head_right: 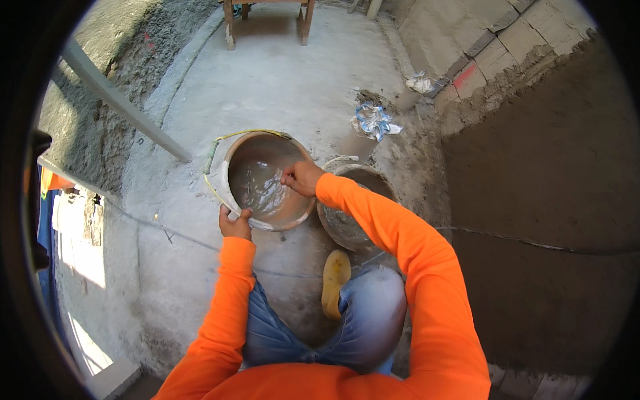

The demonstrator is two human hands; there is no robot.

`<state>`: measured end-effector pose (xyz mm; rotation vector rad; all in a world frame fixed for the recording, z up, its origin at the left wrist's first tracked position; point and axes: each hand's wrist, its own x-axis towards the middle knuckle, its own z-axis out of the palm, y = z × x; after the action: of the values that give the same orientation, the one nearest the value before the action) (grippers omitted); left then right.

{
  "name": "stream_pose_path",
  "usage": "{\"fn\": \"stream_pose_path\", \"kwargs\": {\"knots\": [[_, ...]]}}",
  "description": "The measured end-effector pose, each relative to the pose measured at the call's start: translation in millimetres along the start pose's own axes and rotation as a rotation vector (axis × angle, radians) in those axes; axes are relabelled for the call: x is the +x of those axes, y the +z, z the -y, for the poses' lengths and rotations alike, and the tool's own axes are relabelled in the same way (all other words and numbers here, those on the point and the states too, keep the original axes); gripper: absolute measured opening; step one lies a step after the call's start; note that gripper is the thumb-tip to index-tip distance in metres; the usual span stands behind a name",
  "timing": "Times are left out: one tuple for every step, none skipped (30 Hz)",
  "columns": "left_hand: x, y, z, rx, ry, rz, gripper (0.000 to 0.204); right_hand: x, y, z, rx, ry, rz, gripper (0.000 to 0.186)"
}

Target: The person scoops cement from a bucket with a trowel and applies it to a wall, smoothing the surface. They use a straight edge to level the applied cement and continue the process of scooping and applying.

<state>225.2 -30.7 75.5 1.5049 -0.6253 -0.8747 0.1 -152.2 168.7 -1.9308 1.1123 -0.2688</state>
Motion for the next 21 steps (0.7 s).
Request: {"fn": "stream_pose_path", "kwargs": {"knots": [[-4.7,0.3,-5.4,-0.166,0.038,0.052,0.060,25.1,25.6,-5.8,-0.078,-0.054,0.020,0.019],[-7.3,2.0,-11.6,-0.157,0.002,0.038,0.061,45.9,51.3,-14.5,-0.194,-0.023,0.045,0.020],[-9.8,1.1,-17.9,-0.179,-0.012,0.038,0.061,62.1,77.4,-24.4,-0.346,-0.082,-0.019,0.019],[-12.2,-0.5,-24.0,-0.218,-0.048,0.037,0.061,71.4,103.2,-33.4,-0.439,-0.056,-0.045,0.017],[-15.3,-1.9,-29.2,-0.264,-0.022,0.082,0.059,80.1,122.7,-39.7,-0.537,-0.023,-0.064,0.017],[-17.5,-1.1,-33.5,-0.243,-0.017,0.087,0.058,89.3,133.5,-42.6,-0.656,0.076,-0.035,0.017],[-18.5,-3.0,-37.8,-0.256,-0.011,0.097,0.057,94.2,139.4,-40.9,-0.567,-0.018,-0.052,0.017],[-20.7,-7.1,-41.3,-0.236,0.000,0.118,0.056,96.9,134.8,-35.8,-0.484,-0.033,-0.009,0.019],[-21.1,-7.6,-43.5,-0.310,-0.037,0.103,0.055,92.9,127.3,-25.7,-0.422,0.023,0.100,0.021],[-21.9,-13.0,-45.2,-0.285,-0.011,0.087,0.053,87.0,114.6,-12.1,-0.107,0.169,0.109,0.028],[-20.6,-13.6,-45.3,-0.279,-0.026,0.074,0.051,86.1,86.4,1.7,0.181,0.357,0.182,0.040],[-19.9,-13.3,-44.0,-0.301,-0.053,0.078,0.049,78.4,57.7,16.8,0.295,0.435,0.243,0.046],[-17.6,-15.6,-42.2,-0.220,-0.103,0.051,0.042,63.8,34.1,32.0,0.453,0.469,0.312,0.053],[-15.1,-14.5,-39.1,-0.260,-0.100,0.038,0.041,46.2,11.2,45.0,0.568,0.423,0.321,0.056],[-11.4,-13.2,-35.4,-0.302,-0.096,0.028,0.040,26.4,-11.7,54.7,0.580,0.371,0.303,0.056],[-8.4,-11.8,-30.2,-0.380,-0.068,0.048,0.038,3.4,-30.3,60.0,0.533,0.412,0.278,0.052],[-3.4,-10.5,-24.6,-0.361,-0.115,0.012,0.039,-17.8,-48.5,61.4,0.507,0.406,0.262,0.049],[2.8,-8.7,-18.3,-0.280,-0.153,-0.033,0.039,-35.7,-62.8,58.9,0.505,0.358,0.254,0.046],[9.2,-6.9,-11.4,-0.233,-0.181,-0.062,0.039,-51.8,-69.0,52.7,0.449,0.372,0.216,0.039],[15.0,-5.2,-4.1,-0.184,-0.230,-0.099,0.038,-68.5,-69.1,43.2,0.419,0.344,0.184,0.034],[19.7,-1.9,3.6,-0.191,-0.243,-0.130,0.038,-84.0,-69.1,30.4,0.414,0.279,0.160,0.030]]}}
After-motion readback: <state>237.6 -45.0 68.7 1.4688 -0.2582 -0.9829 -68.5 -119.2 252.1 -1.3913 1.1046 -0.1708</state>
